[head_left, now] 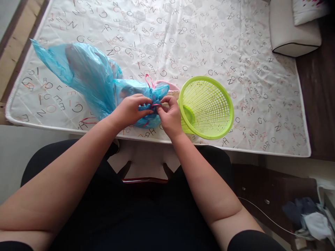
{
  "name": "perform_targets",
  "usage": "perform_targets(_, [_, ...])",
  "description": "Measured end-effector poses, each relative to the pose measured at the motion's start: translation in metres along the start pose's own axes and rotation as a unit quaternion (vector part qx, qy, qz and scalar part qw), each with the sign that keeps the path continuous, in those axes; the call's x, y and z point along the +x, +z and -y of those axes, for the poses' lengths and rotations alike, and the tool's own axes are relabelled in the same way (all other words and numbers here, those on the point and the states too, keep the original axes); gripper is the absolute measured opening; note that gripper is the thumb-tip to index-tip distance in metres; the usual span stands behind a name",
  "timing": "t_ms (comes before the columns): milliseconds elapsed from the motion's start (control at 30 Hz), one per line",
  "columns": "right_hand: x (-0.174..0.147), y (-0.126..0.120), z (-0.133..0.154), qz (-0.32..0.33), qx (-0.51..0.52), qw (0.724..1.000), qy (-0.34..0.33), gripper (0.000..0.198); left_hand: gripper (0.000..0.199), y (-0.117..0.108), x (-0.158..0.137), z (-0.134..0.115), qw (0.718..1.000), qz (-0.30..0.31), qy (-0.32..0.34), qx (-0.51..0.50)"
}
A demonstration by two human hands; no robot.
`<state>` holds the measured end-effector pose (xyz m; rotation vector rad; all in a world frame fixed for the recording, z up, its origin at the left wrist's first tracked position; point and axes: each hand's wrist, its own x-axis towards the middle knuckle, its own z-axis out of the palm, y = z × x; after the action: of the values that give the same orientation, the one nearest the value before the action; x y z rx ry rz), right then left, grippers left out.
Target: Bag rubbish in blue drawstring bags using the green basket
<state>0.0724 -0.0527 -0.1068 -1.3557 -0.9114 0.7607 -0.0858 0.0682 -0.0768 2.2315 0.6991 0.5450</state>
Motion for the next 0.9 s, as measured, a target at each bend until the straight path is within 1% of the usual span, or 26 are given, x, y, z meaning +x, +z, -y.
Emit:
perform_targets(100, [0.001,-0.002,0.001,-0.002,-0.056,0.998,-0.007,0.029,0.027,0.001,0.0,0.001,1.0,-0.027,-0.004,0.013])
perform_targets(167, [0.001,-0.004,0.004,-0.023,-0.115,0.993,-0.012,0.035,0.027,0.001,0.0,0.001,0.999,-0.025,-0.008,0.019])
perform_targets(233, [0.0,-0.005,0.007,-0.04,-0.146,0.989,-0.009,0.037,0.026,0.0,0.0,-0.001,0.999,-0.025,-0.017,0.02])
perform_targets(300, [0.0,-0.005,0.01,-0.032,-0.133,0.991,0.003,0.037,0.025,0.0,0.0,-0.002,0.999,-0.025,-0.026,0.01])
perform_targets(433, [0.001,-0.002,0.008,0.029,-0.059,0.997,0.032,0.034,0.023,-0.002,-0.001,-0.003,1.0,0.0,-0.022,-0.004])
perform_targets(533, [0.004,-0.004,0.007,0.054,-0.037,0.997,0.042,0.029,0.021,-0.003,-0.002,-0.004,1.0,0.004,-0.027,0.006])
perform_targets(667, [0.006,-0.008,0.012,0.058,-0.054,0.996,0.048,0.024,0.018,-0.003,-0.003,-0.012,0.997,-0.044,-0.068,0.007])
perform_targets(733, [0.005,-0.009,0.016,0.076,-0.044,0.995,0.044,0.024,0.016,-0.002,-0.003,-0.016,0.993,-0.075,-0.093,-0.003])
perform_targets(833, [0.004,-0.008,0.018,0.117,0.002,0.992,0.046,0.028,0.015,-0.001,0.0,-0.016,0.979,-0.129,-0.147,-0.052])
perform_targets(900, [0.004,-0.006,0.019,0.124,0.046,0.99,0.058,0.033,0.015,-0.002,0.003,-0.013,0.966,-0.152,-0.18,-0.106])
